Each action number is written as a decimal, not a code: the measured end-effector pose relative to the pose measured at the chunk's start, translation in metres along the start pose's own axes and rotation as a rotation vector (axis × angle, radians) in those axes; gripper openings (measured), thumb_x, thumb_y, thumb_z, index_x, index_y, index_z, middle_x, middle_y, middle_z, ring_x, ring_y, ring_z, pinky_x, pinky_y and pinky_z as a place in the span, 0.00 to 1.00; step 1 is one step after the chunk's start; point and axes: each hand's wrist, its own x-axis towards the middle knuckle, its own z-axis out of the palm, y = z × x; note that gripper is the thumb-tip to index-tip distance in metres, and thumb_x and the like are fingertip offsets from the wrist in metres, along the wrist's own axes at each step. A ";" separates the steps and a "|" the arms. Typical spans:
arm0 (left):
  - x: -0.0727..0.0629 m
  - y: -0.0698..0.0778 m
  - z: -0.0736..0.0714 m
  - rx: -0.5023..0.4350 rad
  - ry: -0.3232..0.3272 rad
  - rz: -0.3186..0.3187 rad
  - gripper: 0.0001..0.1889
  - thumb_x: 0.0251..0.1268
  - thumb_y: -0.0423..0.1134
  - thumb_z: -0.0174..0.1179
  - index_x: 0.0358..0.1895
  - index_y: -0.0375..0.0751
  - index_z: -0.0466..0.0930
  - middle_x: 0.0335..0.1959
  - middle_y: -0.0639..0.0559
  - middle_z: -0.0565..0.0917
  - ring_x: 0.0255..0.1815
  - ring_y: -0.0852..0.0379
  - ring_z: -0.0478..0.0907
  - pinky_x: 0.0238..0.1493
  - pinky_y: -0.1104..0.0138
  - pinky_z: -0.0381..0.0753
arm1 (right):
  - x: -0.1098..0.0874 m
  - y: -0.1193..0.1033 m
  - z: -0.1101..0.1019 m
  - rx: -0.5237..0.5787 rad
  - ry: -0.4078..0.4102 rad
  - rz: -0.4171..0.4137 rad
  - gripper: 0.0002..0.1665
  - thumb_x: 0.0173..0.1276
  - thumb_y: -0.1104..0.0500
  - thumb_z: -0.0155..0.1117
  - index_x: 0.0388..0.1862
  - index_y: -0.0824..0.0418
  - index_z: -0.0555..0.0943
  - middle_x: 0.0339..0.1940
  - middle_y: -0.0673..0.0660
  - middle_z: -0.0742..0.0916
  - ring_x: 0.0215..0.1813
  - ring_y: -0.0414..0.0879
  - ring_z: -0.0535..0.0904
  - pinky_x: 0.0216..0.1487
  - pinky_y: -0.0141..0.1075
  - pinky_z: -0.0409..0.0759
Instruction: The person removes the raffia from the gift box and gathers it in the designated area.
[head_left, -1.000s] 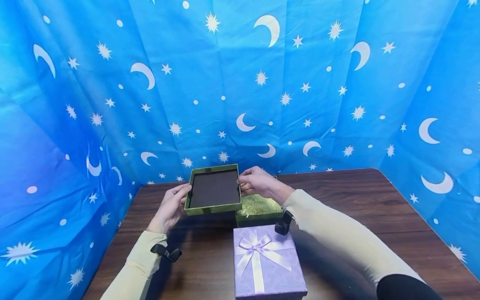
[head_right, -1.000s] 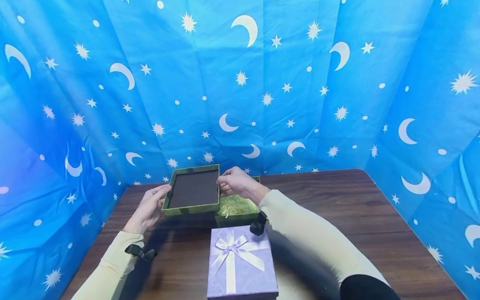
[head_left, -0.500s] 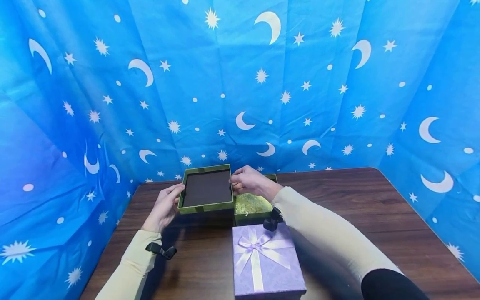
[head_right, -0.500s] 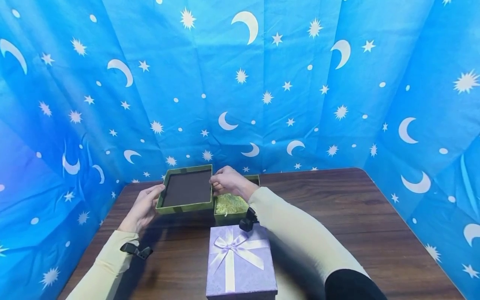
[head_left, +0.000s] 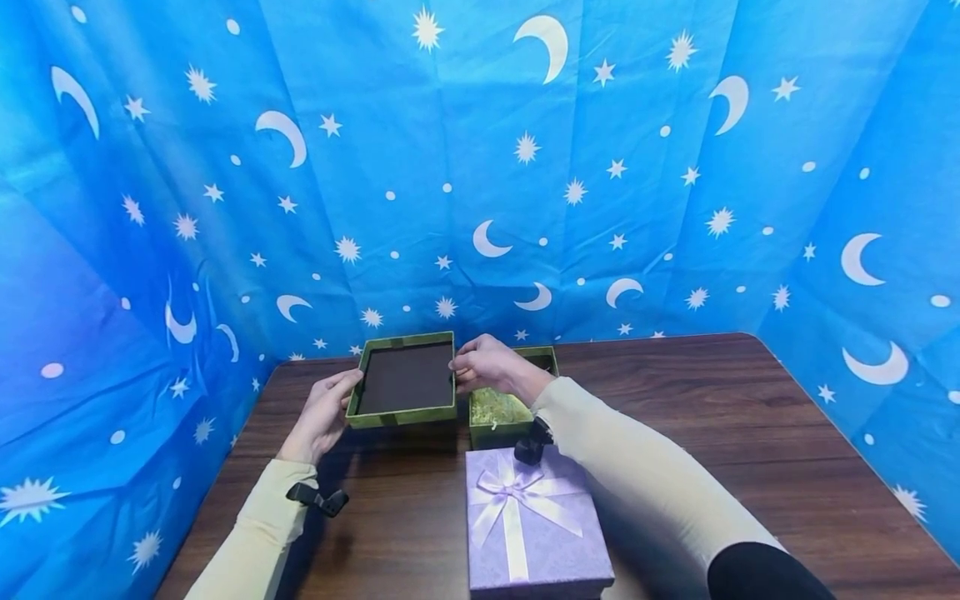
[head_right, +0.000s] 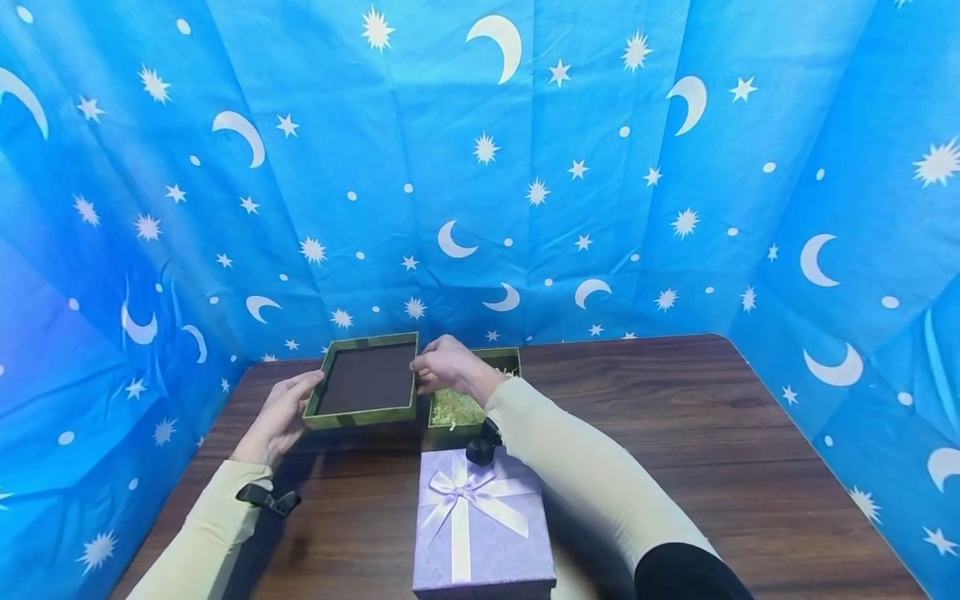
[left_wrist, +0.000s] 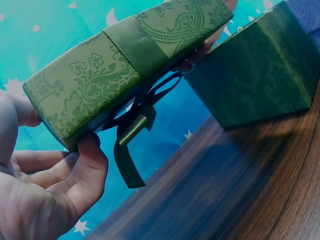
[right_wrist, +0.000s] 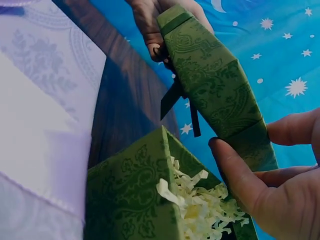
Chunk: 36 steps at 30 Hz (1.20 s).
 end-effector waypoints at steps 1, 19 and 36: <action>0.000 0.000 -0.001 0.002 0.004 -0.002 0.32 0.74 0.43 0.54 0.72 0.28 0.56 0.36 0.56 0.85 0.32 0.60 0.86 0.34 0.66 0.86 | 0.001 0.000 0.001 0.004 -0.002 0.001 0.27 0.69 0.70 0.57 0.65 0.77 0.66 0.50 0.69 0.79 0.39 0.49 0.83 0.50 0.49 0.85; -0.005 -0.011 -0.021 0.049 0.077 -0.042 0.33 0.74 0.44 0.54 0.72 0.29 0.56 0.32 0.58 0.86 0.33 0.60 0.86 0.34 0.62 0.87 | 0.004 0.008 0.031 -0.157 0.058 -0.040 0.15 0.66 0.74 0.55 0.51 0.77 0.71 0.31 0.59 0.76 0.27 0.46 0.75 0.49 0.53 0.84; -0.010 -0.014 -0.025 0.097 0.100 -0.033 0.33 0.73 0.47 0.56 0.73 0.31 0.58 0.38 0.57 0.83 0.37 0.61 0.84 0.37 0.63 0.86 | 0.005 0.012 0.043 -0.377 0.103 -0.008 0.14 0.65 0.72 0.57 0.50 0.74 0.73 0.37 0.63 0.81 0.42 0.55 0.84 0.44 0.46 0.86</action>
